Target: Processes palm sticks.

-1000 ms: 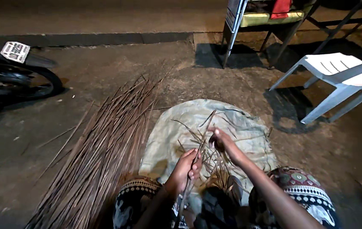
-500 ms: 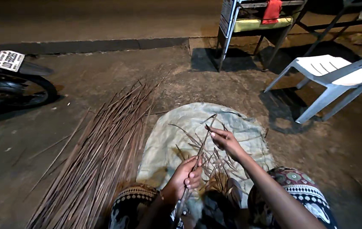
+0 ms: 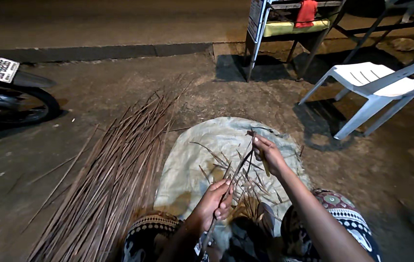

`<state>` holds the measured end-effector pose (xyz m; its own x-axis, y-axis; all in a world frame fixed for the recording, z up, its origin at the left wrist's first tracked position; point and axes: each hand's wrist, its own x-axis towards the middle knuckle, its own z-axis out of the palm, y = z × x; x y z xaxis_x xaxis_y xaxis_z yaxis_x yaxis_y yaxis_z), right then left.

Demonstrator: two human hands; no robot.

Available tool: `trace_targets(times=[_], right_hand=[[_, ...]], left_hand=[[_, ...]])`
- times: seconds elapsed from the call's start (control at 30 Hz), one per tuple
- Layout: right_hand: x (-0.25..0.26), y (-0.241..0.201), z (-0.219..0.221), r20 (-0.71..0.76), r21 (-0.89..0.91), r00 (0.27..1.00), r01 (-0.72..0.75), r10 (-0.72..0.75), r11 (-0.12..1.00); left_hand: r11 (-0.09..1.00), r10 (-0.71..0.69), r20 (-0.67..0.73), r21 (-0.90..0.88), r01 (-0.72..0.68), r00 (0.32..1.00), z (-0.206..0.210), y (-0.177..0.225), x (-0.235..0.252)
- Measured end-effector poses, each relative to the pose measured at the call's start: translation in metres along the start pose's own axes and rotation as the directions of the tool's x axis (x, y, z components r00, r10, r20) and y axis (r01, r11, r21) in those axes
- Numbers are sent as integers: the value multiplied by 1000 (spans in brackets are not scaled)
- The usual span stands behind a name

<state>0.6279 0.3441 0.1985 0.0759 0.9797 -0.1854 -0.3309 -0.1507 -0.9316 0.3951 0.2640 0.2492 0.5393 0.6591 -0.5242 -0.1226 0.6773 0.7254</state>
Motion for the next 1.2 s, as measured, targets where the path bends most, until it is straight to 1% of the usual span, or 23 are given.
trace_targets(times=[0.03, 0.07, 0.1, 0.13, 0.2, 0.23, 0.27, 0.37, 0.5, 0.57, 0.6, 0.67, 0.73, 0.8, 0.83, 0.87, 0.9, 0.97, 1.03, 1.07, 1.1, 1.13, 1.2], right_hand=[[3, -1, -4, -28, 52, 999, -27, 28, 998], [5, -2, -7, -19, 104, 998, -57, 60, 993], [5, -3, -9, 37, 151, 996, -89, 84, 984], [4, -3, -10, 129, 190, 987, -124, 100, 974], [-4, -2, -8, 328, 231, 939, -186, 103, 955], [-9, -3, -4, 385, 235, 918, -200, 98, 951], [-14, -3, 0, 402, 233, 911, -198, 91, 952], [-28, -7, 15, 313, 185, 948, -123, 60, 975], [-28, -5, 14, 214, 177, 976, -9, -29, 984], [-25, -11, 12, 93, 168, 994, 48, -65, 985], [-20, -14, 8, 22, 171, 996, 81, -86, 982], [-8, -20, -6, -125, 201, 984, 148, -124, 968], [2, -24, -21, -256, 231, 958, 194, -133, 953], [7, -27, -30, -346, 279, 932, 208, -104, 938], [7, -27, -31, -368, 304, 926, 202, -80, 931], [5, -26, -29, -357, 307, 932, 173, -55, 936], [0, -23, -22, -298, 264, 954, 121, -38, 957], [-21, -11, 2, -80, 78, 996, -20, 26, 997], [-44, 3, 29, 138, -97, 980, -134, 146, 986], [-49, 9, 40, 187, -125, 966, -159, 180, 979], [-50, 11, 46, 188, -138, 964, -164, 188, 977], [-44, 10, 46, 137, -132, 975, -157, 175, 979], [-20, -1, 29, -46, -82, 994, -103, 99, 991]], left_hand=[[1000, 5, 9, 10, -5, 1000, 0, -1, 0], [1000, 13, 17, 19, -13, 1000, -1, -2, -1], [999, 22, 15, 24, -23, 1000, -1, -2, -1], [999, 30, 8, 27, -30, 1000, -2, -3, -1], [998, 41, -15, 43, -40, 999, -3, -2, -1], [997, 43, -26, 59, -42, 999, -3, -1, -1], [996, 46, -38, 81, -43, 998, -2, -1, -1], [985, 55, -66, 168, -44, 996, 3, 0, -3], [978, 103, -48, 188, -93, 993, 3, -2, -2], [975, 107, -18, 200, -101, 994, 1, 1, -3], [972, 86, 4, 217, -85, 996, -1, 3, -3], [970, 17, 75, 239, -34, 997, -7, 6, -5], [967, -53, 152, 253, 13, 987, -14, 8, -6], [962, -75, 189, 273, 21, 979, -18, 9, -7], [961, -58, 176, 276, 7, 983, -18, 9, -7], [962, -23, 139, 273, -16, 990, -16, 9, -7], [963, 20, 83, 266, -41, 996, -14, 10, -7], [962, 85, -39, 262, -72, 996, -12, 11, -2], [961, 89, -93, 271, -61, 992, -12, 11, 4], [958, 71, -93, 284, -42, 993, -12, 11, 5], [955, 47, -81, 296, -21, 996, -13, 10, 6], [951, 20, -61, 309, -1, 998, -15, 10, 6], [944, -23, -11, 329, 25, 1000, -17, 10, 4]])
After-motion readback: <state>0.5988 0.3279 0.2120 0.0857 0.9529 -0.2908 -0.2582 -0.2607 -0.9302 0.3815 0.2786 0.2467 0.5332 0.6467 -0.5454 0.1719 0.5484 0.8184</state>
